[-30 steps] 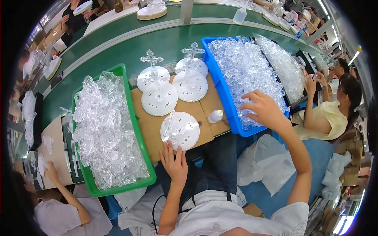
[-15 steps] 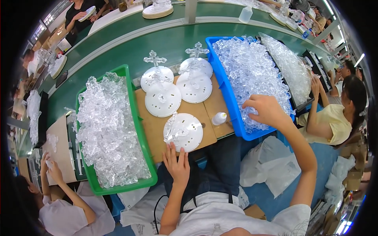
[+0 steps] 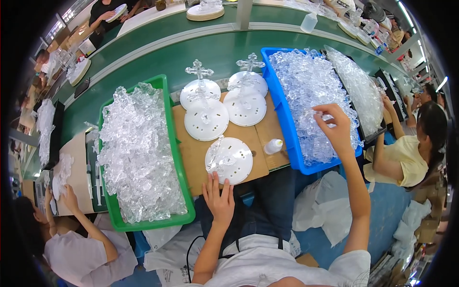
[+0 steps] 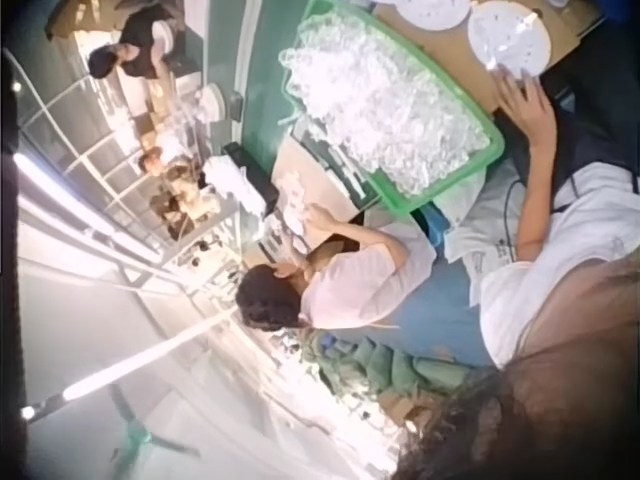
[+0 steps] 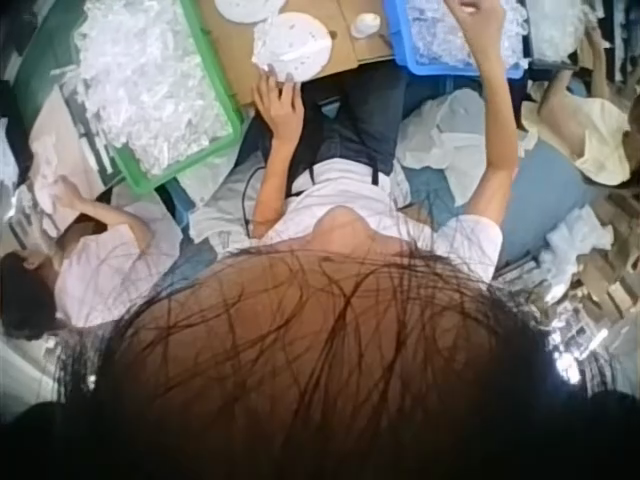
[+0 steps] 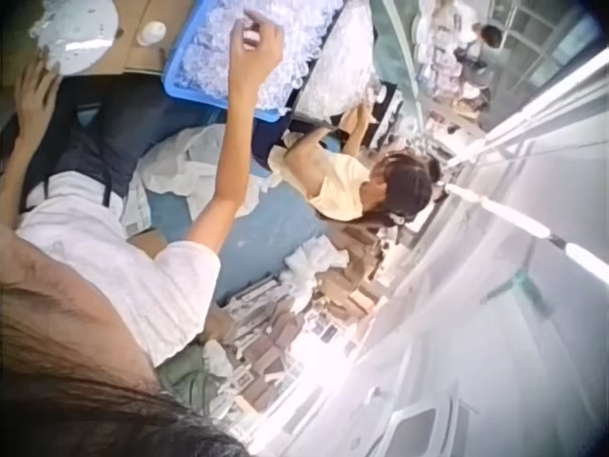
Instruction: Assembling decorative lamps by gluing plastic crystal pieces onto circular bases.
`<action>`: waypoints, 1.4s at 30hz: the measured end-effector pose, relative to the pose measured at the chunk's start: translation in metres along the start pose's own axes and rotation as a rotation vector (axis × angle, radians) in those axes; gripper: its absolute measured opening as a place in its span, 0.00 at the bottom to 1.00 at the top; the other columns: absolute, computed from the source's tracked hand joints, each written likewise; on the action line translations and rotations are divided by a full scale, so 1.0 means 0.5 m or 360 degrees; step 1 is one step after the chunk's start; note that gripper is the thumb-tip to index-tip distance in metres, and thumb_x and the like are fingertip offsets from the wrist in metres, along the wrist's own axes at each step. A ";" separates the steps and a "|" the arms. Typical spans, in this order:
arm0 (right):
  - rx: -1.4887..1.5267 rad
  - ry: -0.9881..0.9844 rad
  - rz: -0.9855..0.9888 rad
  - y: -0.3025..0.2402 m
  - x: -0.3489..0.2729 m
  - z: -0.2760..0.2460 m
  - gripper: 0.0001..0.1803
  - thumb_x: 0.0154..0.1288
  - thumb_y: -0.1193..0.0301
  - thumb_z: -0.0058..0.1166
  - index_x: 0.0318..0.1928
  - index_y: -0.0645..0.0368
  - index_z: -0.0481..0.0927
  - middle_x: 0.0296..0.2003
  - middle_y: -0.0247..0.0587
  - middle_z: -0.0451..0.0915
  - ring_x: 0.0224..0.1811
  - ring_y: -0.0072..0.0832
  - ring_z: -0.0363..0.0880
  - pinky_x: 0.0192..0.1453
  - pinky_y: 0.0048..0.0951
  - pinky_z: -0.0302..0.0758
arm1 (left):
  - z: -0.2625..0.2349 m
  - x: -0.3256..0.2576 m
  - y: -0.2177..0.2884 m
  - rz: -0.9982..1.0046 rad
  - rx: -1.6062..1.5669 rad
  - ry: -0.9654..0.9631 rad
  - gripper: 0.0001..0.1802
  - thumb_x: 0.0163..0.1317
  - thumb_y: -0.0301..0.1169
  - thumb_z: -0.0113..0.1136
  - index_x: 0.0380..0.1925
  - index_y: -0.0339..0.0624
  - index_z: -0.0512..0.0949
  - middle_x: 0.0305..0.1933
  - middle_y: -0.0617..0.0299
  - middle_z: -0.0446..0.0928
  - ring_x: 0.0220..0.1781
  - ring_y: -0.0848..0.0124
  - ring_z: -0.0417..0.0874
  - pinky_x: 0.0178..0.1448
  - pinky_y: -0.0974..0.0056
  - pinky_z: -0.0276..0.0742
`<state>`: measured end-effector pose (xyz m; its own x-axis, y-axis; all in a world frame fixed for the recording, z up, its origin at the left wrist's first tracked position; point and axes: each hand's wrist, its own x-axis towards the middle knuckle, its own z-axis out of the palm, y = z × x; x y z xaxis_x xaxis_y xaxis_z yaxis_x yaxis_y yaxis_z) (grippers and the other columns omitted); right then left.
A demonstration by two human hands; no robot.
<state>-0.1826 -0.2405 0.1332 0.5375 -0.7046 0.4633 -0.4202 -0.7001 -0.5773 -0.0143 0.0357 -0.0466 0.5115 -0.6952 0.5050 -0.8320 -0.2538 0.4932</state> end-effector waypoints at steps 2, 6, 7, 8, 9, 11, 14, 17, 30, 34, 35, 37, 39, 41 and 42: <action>0.0128 0.0040 0.0180 -0.040 -0.028 -0.007 0.07 0.56 0.79 0.60 0.37 0.58 0.81 0.32 0.31 0.79 0.32 0.16 0.77 0.27 0.15 0.69 | 0.000 -0.004 -0.003 -0.0031 -0.0019 -0.0005 0.14 0.58 0.28 0.62 0.45 0.43 0.79 0.64 0.47 0.68 0.68 0.49 0.65 0.68 0.43 0.54; 0.0541 -0.0208 0.0543 -0.153 -0.143 0.068 0.08 0.54 0.78 0.63 0.36 0.63 0.80 0.28 0.29 0.78 0.27 0.13 0.75 0.29 0.15 0.72 | 0.000 0.001 0.007 -0.0049 -0.0012 0.0007 0.14 0.56 0.28 0.63 0.44 0.44 0.80 0.63 0.48 0.69 0.67 0.51 0.66 0.68 0.45 0.54; 0.0673 -0.0287 0.0599 -0.170 -0.163 0.113 0.08 0.53 0.77 0.64 0.35 0.63 0.80 0.28 0.30 0.77 0.26 0.13 0.75 0.29 0.16 0.72 | 0.004 0.003 0.007 -0.0047 -0.0006 -0.0002 0.14 0.56 0.28 0.63 0.44 0.44 0.80 0.63 0.48 0.69 0.67 0.51 0.66 0.68 0.45 0.54; 0.0675 -0.0323 0.0608 -0.171 -0.174 0.157 0.09 0.53 0.76 0.64 0.36 0.64 0.80 0.27 0.31 0.77 0.26 0.14 0.75 0.29 0.17 0.72 | 0.004 0.004 0.008 -0.0046 -0.0016 -0.0006 0.14 0.56 0.28 0.64 0.44 0.45 0.80 0.63 0.49 0.69 0.66 0.52 0.67 0.68 0.46 0.54; 0.0677 -0.0360 0.0618 -0.165 -0.187 0.191 0.09 0.54 0.76 0.64 0.36 0.64 0.80 0.26 0.32 0.76 0.25 0.15 0.75 0.29 0.18 0.72 | 0.002 0.004 0.009 -0.0048 -0.0028 -0.0012 0.15 0.55 0.29 0.64 0.44 0.45 0.80 0.63 0.49 0.69 0.66 0.53 0.67 0.68 0.46 0.53; 0.0598 -0.0443 0.0528 -0.144 -0.189 0.237 0.09 0.53 0.76 0.64 0.36 0.64 0.80 0.26 0.34 0.76 0.25 0.17 0.76 0.29 0.18 0.73 | 0.001 0.006 0.011 -0.0066 -0.0021 -0.0033 0.15 0.55 0.29 0.65 0.44 0.46 0.80 0.63 0.50 0.69 0.66 0.54 0.68 0.69 0.47 0.53; 0.0473 -0.0575 0.0414 -0.131 -0.174 0.256 0.09 0.53 0.76 0.64 0.36 0.63 0.80 0.26 0.37 0.74 0.24 0.20 0.76 0.31 0.19 0.74 | 0.001 0.006 0.009 -0.0058 0.0020 -0.0030 0.15 0.56 0.32 0.65 0.45 0.47 0.80 0.62 0.50 0.70 0.66 0.54 0.68 0.69 0.45 0.54; 0.0411 -0.0617 0.0304 -0.135 -0.164 0.256 0.09 0.52 0.76 0.63 0.35 0.61 0.79 0.25 0.39 0.73 0.23 0.26 0.77 0.29 0.24 0.74 | -0.001 0.004 0.009 -0.0090 0.0024 -0.0050 0.15 0.56 0.32 0.65 0.45 0.46 0.80 0.62 0.51 0.70 0.66 0.55 0.68 0.69 0.46 0.53; 0.0634 -0.0728 0.0449 -0.118 -0.159 0.253 0.09 0.54 0.75 0.64 0.36 0.62 0.81 0.27 0.37 0.74 0.26 0.20 0.76 0.32 0.19 0.74 | -0.001 0.002 0.005 -0.0083 0.0031 -0.0064 0.16 0.56 0.33 0.64 0.46 0.46 0.79 0.62 0.52 0.70 0.66 0.56 0.68 0.69 0.46 0.54; 0.0575 -0.0837 0.0384 -0.135 -0.155 0.255 0.09 0.54 0.75 0.64 0.37 0.62 0.81 0.27 0.37 0.75 0.27 0.21 0.77 0.32 0.19 0.74 | 0.000 0.001 0.007 -0.0086 0.0023 -0.0071 0.17 0.56 0.33 0.64 0.47 0.46 0.79 0.63 0.52 0.70 0.66 0.56 0.67 0.69 0.46 0.53; 0.0576 -0.0839 0.0384 -0.136 -0.155 0.256 0.09 0.54 0.75 0.64 0.37 0.62 0.81 0.27 0.37 0.75 0.27 0.21 0.77 0.32 0.19 0.74 | 0.000 0.001 0.006 -0.0086 0.0023 -0.0066 0.17 0.56 0.33 0.64 0.47 0.46 0.79 0.63 0.52 0.70 0.66 0.56 0.67 0.69 0.46 0.53; 0.0496 -0.0810 0.0386 -0.139 -0.154 0.257 0.09 0.54 0.75 0.63 0.36 0.62 0.80 0.27 0.39 0.74 0.26 0.24 0.77 0.32 0.22 0.74 | -0.002 0.001 0.005 -0.0091 0.0019 -0.0069 0.17 0.57 0.33 0.64 0.47 0.46 0.79 0.63 0.52 0.69 0.66 0.56 0.67 0.69 0.46 0.53; 0.0445 -0.0826 0.0364 -0.142 -0.150 0.254 0.09 0.54 0.75 0.63 0.36 0.62 0.80 0.27 0.39 0.74 0.26 0.25 0.77 0.31 0.23 0.74 | 0.001 0.000 0.004 -0.0093 0.0018 -0.0080 0.17 0.57 0.33 0.64 0.48 0.46 0.79 0.63 0.52 0.69 0.67 0.56 0.67 0.69 0.46 0.52; 0.0391 -0.0841 0.0341 -0.142 -0.146 0.257 0.08 0.55 0.75 0.63 0.36 0.62 0.80 0.27 0.40 0.74 0.26 0.26 0.77 0.31 0.24 0.74 | 0.001 0.000 0.006 -0.0094 0.0020 -0.0098 0.19 0.58 0.32 0.62 0.52 0.53 0.78 0.64 0.51 0.67 0.67 0.55 0.66 0.69 0.45 0.51; 0.0371 -0.0839 0.0285 -0.139 -0.144 0.261 0.08 0.55 0.74 0.63 0.36 0.62 0.80 0.27 0.40 0.73 0.26 0.27 0.77 0.31 0.24 0.74 | -0.003 0.001 0.008 -0.0094 0.0019 -0.0100 0.19 0.58 0.32 0.62 0.52 0.53 0.78 0.64 0.51 0.67 0.67 0.55 0.66 0.69 0.45 0.51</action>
<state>-0.0968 -0.1257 0.0522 0.7884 -0.6149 -0.0161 -0.3982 -0.4902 -0.7753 -0.0169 0.0351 -0.0434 0.5457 -0.7194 0.4298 -0.8035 -0.3034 0.5122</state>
